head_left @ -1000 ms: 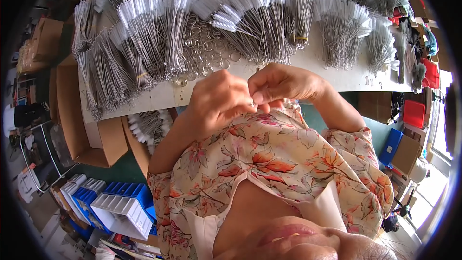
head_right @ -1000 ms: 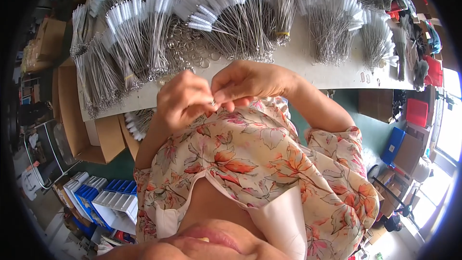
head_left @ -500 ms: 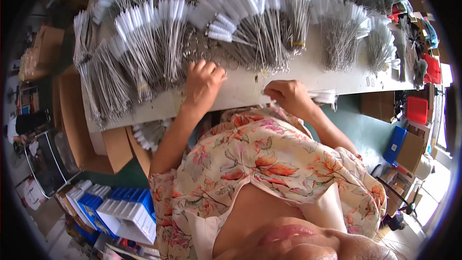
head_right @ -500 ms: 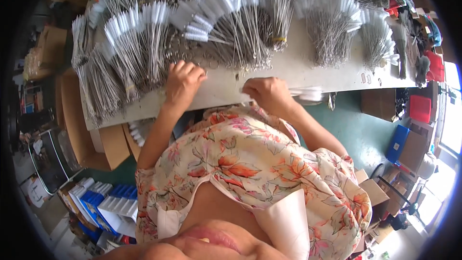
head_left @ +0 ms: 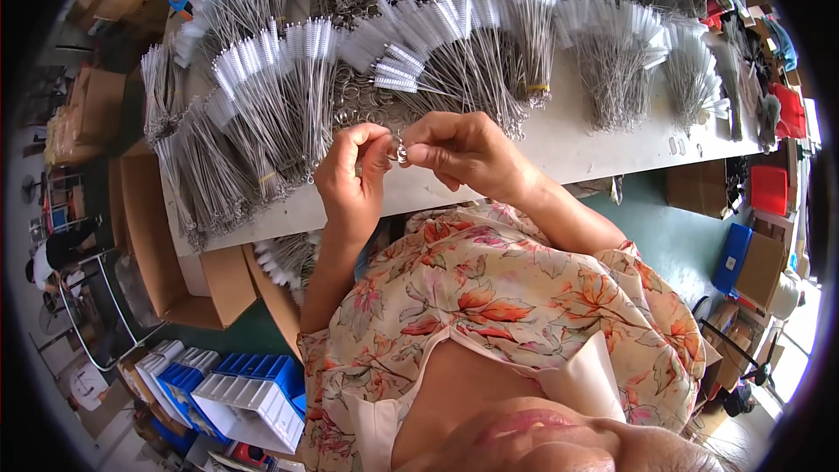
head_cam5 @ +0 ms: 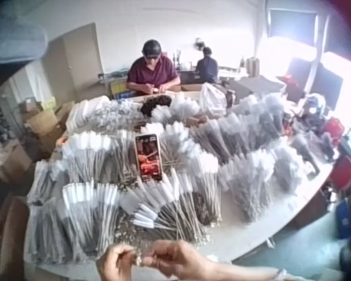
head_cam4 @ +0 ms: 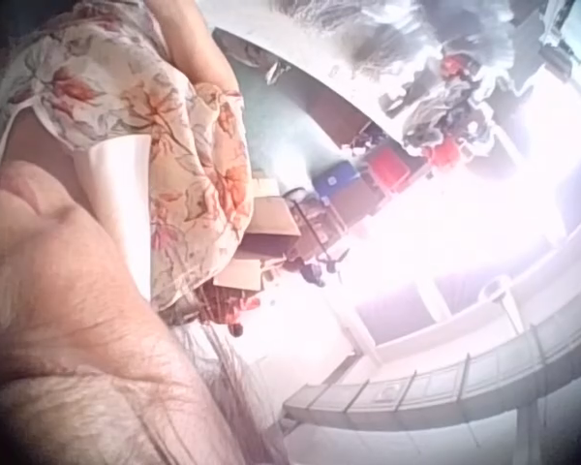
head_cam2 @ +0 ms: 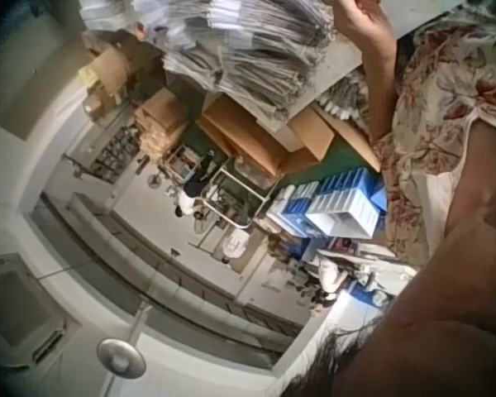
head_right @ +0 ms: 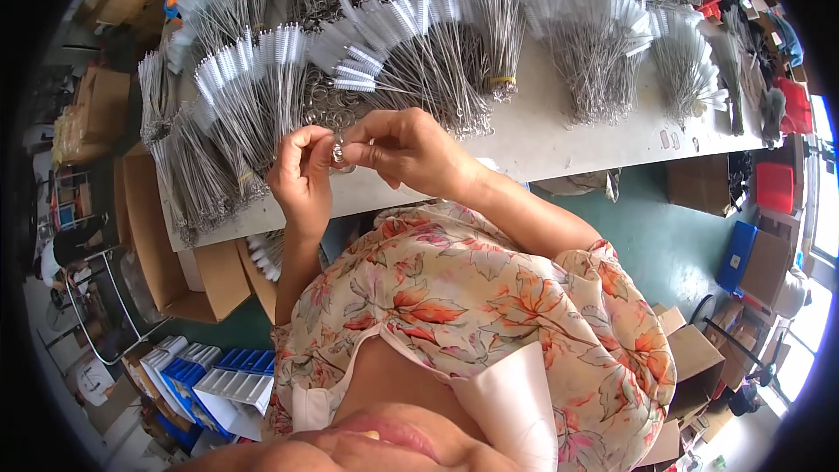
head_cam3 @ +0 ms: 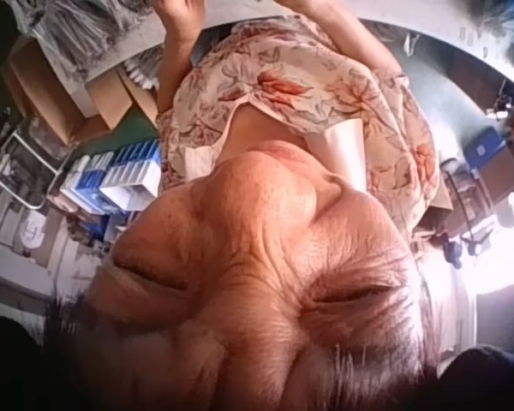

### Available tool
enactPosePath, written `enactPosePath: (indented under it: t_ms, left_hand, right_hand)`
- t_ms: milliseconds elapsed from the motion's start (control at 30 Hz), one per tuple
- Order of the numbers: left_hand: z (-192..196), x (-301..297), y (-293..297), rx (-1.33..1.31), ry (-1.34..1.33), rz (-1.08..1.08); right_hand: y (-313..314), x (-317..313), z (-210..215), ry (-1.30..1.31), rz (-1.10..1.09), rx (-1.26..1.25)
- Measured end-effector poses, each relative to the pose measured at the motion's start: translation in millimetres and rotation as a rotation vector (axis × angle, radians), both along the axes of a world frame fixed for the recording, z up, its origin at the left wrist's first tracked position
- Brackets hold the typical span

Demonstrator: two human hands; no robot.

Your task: The recorder is assembling small white brushes onto metal rings and organizing them in stacks on a factory table.

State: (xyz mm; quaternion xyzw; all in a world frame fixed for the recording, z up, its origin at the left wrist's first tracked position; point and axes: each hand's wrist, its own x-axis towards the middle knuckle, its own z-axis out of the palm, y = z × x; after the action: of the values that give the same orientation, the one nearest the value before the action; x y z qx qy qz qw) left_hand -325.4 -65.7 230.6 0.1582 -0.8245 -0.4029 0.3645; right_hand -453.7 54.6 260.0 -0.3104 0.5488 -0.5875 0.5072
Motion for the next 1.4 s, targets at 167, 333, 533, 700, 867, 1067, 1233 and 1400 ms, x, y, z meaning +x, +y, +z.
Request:
enactPosePath:
  t_ms: [167,333,533,700,867,1067,1233,1400]
  left_hand:
    - [-4,-4,5,0.131,0.115,0.016]
    - [-10,-3,0,1.465,0.340,-0.472]
    - [6,3,-1,0.797,0.140,-0.213]
    - [20,-4,-4,0.152,0.034,-0.230]
    - [4,-2,-7,1.404,0.103,-0.588]
    - [17,2,-14,1.333,0.023,-0.656]
    - [42,8,-18,1.118,-0.134,-0.585]
    - [56,11,-14,0.633,-0.178,-0.395]
  right_hand:
    - [-1,6,-3,-0.064,0.011,-0.132]
    - [-1,16,2,0.062,-0.085,-0.174]
    - [2,12,6,0.057,-0.040,-0.199]
    - [7,8,8,0.012,-0.043,-0.135]
    - [9,14,1,0.547,-0.140,-0.461]
    - [14,6,-3,1.091,-0.115,-0.598]
    - [14,4,-1,1.415,-0.075,-0.613]
    - [7,5,-3,1.185,-0.096,-0.559]
